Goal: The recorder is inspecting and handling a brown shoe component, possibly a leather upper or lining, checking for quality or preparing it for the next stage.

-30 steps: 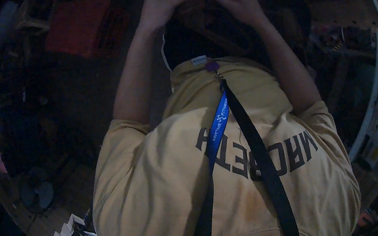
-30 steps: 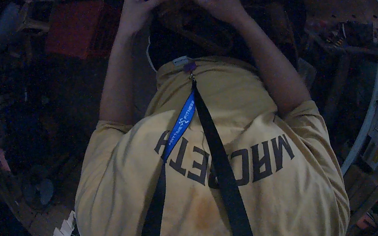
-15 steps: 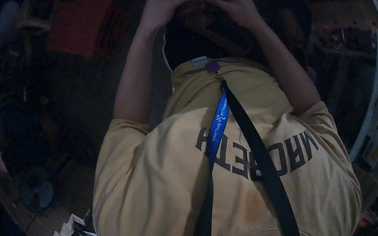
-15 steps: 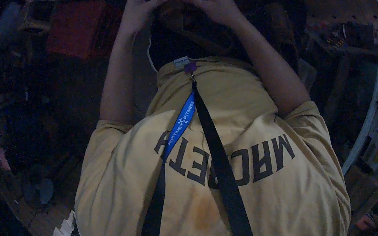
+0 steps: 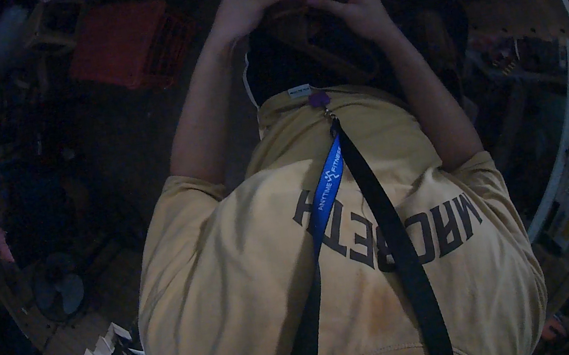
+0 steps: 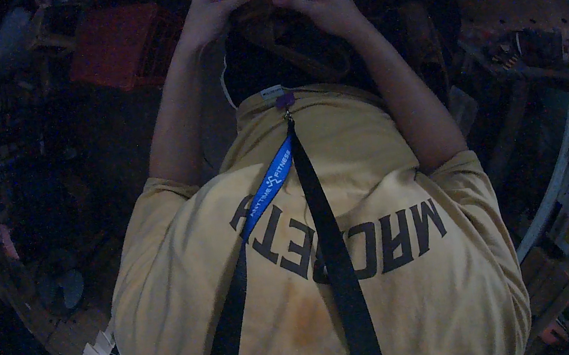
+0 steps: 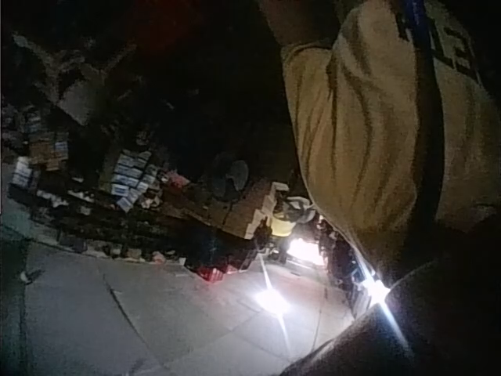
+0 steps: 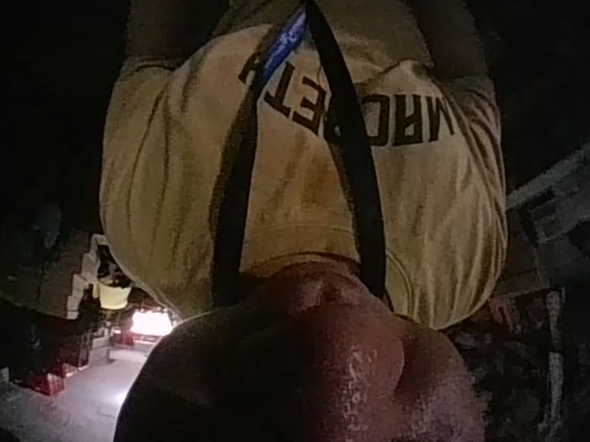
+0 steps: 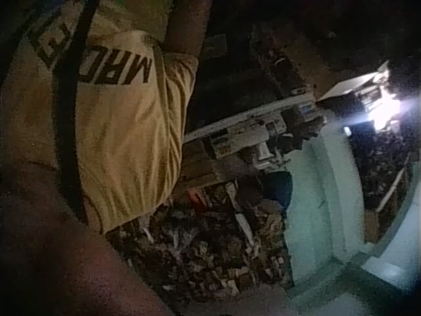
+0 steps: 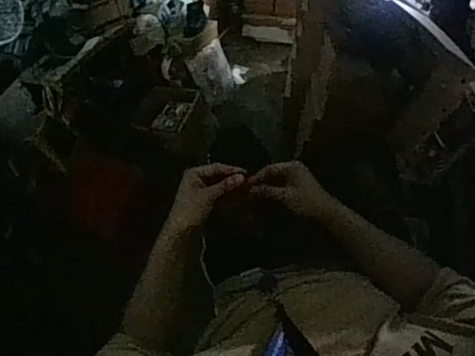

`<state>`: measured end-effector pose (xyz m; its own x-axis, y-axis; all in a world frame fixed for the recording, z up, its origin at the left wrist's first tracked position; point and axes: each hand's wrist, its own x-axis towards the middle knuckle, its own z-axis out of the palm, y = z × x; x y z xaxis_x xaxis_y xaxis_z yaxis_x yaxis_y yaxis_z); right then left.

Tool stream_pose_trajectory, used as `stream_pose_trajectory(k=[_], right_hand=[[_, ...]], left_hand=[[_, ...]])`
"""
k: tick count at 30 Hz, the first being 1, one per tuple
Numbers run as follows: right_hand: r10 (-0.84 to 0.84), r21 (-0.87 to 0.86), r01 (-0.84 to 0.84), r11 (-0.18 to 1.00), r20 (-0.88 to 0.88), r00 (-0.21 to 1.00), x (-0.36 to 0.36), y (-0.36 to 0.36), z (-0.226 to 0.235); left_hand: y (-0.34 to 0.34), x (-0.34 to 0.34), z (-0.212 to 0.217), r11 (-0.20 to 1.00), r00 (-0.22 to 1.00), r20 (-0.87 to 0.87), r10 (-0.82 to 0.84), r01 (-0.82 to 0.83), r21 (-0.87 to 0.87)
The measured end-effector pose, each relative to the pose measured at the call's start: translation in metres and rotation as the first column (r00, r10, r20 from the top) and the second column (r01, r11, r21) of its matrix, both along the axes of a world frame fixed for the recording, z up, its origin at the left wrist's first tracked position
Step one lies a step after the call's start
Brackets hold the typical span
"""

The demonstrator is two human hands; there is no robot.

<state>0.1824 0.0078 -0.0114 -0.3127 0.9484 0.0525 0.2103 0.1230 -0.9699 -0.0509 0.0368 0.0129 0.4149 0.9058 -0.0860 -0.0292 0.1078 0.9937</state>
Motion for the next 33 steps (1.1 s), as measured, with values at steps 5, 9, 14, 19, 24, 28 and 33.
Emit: stream_pose_trajectory(k=[5,9,14,19,24,28,33], right_hand=[[-0.007,0.033,0.006,0.999,0.046,0.999,0.001,0.000,0.001],[-0.017,0.077,0.011,0.997,0.075,0.997,0.002,0.001,-0.006],[-0.008,0.093,-0.001,0.996,0.099,0.995,-0.002,-0.001,-0.005],[-0.016,0.017,0.016,1.000,0.009,1.000,-0.006,-0.006,0.002],[-0.138,0.035,0.136,0.990,0.062,0.988,-0.014,-0.016,0.008],[-0.220,0.050,0.220,0.974,0.004,0.975,-0.013,-0.019,-0.002],[-0.152,0.054,0.149,0.987,0.040,0.988,-0.003,-0.014,-0.002]], left_hand=[[0.000,0.000,0.005,0.999,1.000,0.015,-0.028,0.028,-0.026],[0.002,0.001,0.003,0.999,0.999,0.003,-0.035,0.035,-0.022],[0.002,0.000,0.001,1.000,1.000,-0.004,-0.023,0.023,-0.020],[-0.002,0.002,0.003,0.996,0.996,0.083,-0.023,0.031,-0.088],[-0.007,0.007,-0.002,1.000,1.000,-0.023,-0.021,0.021,0.009],[-0.002,0.015,-0.024,0.991,0.994,0.099,-0.051,0.038,0.131],[-0.002,0.014,-0.024,0.999,0.982,0.185,-0.039,0.043,-0.019]])
